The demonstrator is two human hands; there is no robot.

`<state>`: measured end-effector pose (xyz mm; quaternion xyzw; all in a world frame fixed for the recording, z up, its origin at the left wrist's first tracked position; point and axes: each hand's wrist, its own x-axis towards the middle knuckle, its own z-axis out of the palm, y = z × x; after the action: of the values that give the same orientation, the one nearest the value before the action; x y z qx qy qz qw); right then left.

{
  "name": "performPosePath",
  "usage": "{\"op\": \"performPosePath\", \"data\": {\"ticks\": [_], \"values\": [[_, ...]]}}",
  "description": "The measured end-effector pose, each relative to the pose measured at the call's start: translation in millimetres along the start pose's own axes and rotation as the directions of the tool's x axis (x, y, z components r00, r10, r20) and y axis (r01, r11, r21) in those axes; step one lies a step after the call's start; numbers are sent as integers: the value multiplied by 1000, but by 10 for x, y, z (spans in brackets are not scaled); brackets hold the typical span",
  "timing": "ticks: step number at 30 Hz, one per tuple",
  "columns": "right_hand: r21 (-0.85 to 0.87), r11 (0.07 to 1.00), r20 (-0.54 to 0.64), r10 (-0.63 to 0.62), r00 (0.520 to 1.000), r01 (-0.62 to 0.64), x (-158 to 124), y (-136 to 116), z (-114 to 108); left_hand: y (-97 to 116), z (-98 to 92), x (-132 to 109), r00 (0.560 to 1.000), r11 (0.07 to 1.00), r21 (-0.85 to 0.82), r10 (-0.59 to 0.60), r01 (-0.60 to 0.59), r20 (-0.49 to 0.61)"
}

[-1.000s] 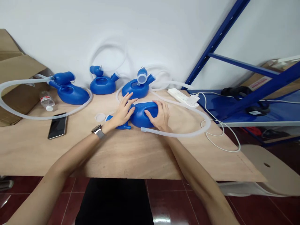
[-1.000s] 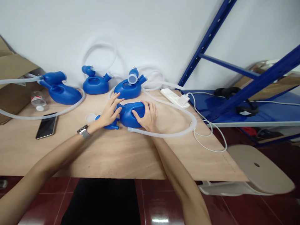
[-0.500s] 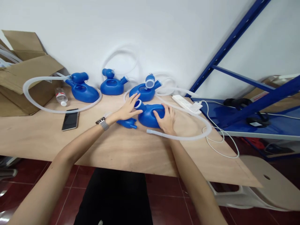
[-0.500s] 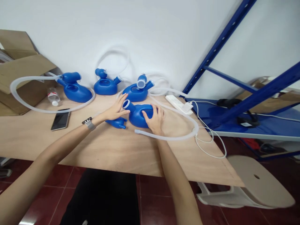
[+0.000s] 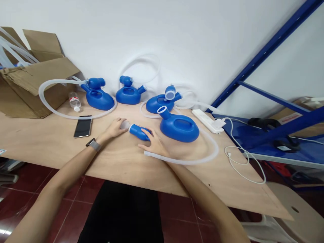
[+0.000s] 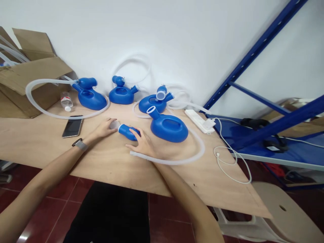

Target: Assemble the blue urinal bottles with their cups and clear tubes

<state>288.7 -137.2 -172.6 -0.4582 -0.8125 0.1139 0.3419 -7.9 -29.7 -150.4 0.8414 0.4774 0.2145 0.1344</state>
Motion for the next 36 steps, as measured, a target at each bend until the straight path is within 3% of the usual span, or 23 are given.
{"op": "performPosePath", "data": {"ticks": [4, 9, 13, 17, 19, 21, 23, 25, 27, 32, 36], "values": [[92, 995, -73, 42, 996, -35, 41, 41, 138, 108, 43, -44, 982, 976, -161, 120, -144, -148], [328, 942, -150, 128, 980, -73, 3, 129, 16, 261, -25, -122, 934, 891, -292, 303, -348, -190], [501, 852, -125, 244, 962, -151, -15, 151, -45, 390, -65, -197, 935, 829, -435, 291, -353, -204], [648, 728, -97, 369, 924, -223, 9, 195, -1, 616, 35, -261, 961, 799, -536, 215, -274, -172], [710, 638, -50, 467, 883, -298, 12, 197, 44, 722, 117, -274, 975, 769, -601, 146, -218, -167], [766, 508, 86, 527, 845, -394, 4, 170, 82, 789, 185, -278, 984, 718, -674, 88, -171, -155], [777, 398, 247, 520, 818, -488, -5, 124, 97, 809, 226, -277, 988, 663, -735, 50, -141, -144], [757, 355, 331, 515, 790, -548, -7, 74, 82, 795, 245, -276, 991, 624, -772, 25, -120, -134], [739, 379, 341, 504, 794, -557, -2, 34, 48, 766, 258, -277, 992, 599, -793, 17, -112, -127], [686, 639, 197, 296, 935, -347, -5, -8, -9, 740, 297, -297, 990, 579, -806, 19, -123, -137], [594, 774, 110, 190, 976, -218, -58, 3, 11, 801, 293, -318, 996, 512, -857, -21, -59, -81]]}}
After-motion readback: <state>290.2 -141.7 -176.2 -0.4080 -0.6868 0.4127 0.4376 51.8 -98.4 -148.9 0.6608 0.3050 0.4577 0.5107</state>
